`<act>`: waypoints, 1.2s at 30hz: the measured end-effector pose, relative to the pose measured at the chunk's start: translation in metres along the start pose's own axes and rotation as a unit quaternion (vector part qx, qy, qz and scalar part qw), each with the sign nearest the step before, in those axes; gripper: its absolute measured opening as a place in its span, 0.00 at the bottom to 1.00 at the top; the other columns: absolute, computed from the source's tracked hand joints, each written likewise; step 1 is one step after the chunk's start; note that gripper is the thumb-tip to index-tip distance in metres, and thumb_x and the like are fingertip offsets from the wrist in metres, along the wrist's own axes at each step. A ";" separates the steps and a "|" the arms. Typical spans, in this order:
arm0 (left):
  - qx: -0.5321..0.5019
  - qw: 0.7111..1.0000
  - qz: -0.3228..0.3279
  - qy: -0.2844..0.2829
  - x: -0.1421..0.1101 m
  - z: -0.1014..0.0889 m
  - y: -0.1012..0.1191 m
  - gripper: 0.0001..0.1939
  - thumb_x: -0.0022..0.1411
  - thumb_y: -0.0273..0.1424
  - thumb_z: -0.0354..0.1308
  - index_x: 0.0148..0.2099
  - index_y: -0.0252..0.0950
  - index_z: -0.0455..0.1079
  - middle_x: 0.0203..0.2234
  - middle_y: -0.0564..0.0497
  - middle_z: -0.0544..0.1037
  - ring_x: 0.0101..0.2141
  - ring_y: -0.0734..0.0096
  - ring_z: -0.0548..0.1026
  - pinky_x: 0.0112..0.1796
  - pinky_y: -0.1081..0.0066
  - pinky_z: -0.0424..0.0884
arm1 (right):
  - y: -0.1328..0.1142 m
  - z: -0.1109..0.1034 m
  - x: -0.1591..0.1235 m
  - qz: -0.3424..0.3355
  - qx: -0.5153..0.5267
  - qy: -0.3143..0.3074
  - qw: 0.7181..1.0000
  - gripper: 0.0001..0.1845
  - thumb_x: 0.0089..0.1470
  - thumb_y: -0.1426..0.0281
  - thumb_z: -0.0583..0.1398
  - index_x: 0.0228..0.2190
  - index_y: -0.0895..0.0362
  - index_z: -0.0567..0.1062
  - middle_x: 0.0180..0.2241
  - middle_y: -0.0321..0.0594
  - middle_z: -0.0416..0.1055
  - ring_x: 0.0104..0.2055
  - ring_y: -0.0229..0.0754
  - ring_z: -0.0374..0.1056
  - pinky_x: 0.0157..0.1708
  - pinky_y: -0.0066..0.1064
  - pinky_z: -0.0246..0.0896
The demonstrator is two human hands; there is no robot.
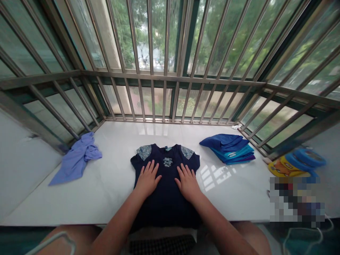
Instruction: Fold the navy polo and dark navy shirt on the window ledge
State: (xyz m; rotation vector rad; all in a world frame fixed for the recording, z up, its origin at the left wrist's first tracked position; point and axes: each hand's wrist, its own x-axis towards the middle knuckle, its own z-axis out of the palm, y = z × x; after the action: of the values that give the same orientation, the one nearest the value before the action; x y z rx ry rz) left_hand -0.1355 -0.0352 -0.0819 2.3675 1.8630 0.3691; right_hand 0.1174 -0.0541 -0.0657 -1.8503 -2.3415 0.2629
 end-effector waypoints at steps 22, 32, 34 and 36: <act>-0.033 0.997 -0.065 0.028 0.064 -0.053 -0.043 0.15 0.73 0.38 0.55 0.53 0.39 0.78 0.57 0.37 0.82 0.58 0.48 0.79 0.61 0.54 0.72 | 0.022 -0.036 0.063 -0.015 0.090 0.109 0.990 0.10 0.68 0.66 0.60 0.48 0.55 0.78 0.60 0.53 0.75 0.66 0.55 0.67 0.66 0.48 0.60; -0.140 0.971 -0.186 -0.047 0.100 -0.053 -0.045 0.22 0.76 0.46 0.50 0.50 0.37 0.79 0.49 0.37 0.86 0.52 0.50 0.83 0.51 0.60 0.75 | 0.026 -0.048 0.093 0.089 0.073 0.008 0.993 0.18 0.75 0.63 0.54 0.54 0.58 0.79 0.52 0.53 0.81 0.56 0.51 0.76 0.56 0.38 0.67; -0.132 0.966 -0.209 -0.069 0.125 -0.051 -0.049 0.21 0.67 0.49 0.62 0.45 0.35 0.79 0.45 0.34 0.86 0.49 0.44 0.84 0.46 0.59 0.76 | 0.031 -0.050 0.116 0.125 0.063 -0.012 0.990 0.21 0.69 0.59 0.63 0.54 0.61 0.79 0.49 0.55 0.82 0.52 0.54 0.78 0.49 0.37 0.69; -0.139 0.963 -0.210 -0.099 0.146 -0.047 -0.049 0.17 0.56 0.45 0.72 0.38 0.37 0.78 0.37 0.39 0.87 0.43 0.46 0.85 0.41 0.63 0.75 | 0.032 -0.050 0.138 0.143 0.060 -0.040 0.987 0.21 0.59 0.59 0.71 0.48 0.59 0.82 0.43 0.51 0.83 0.46 0.53 0.79 0.41 0.33 0.68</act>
State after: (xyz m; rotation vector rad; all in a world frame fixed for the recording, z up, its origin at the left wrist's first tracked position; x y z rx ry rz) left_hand -0.1615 0.1152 -0.0300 1.7074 1.9955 0.3116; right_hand 0.1272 0.0896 -0.0236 -2.1466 -2.0499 0.5069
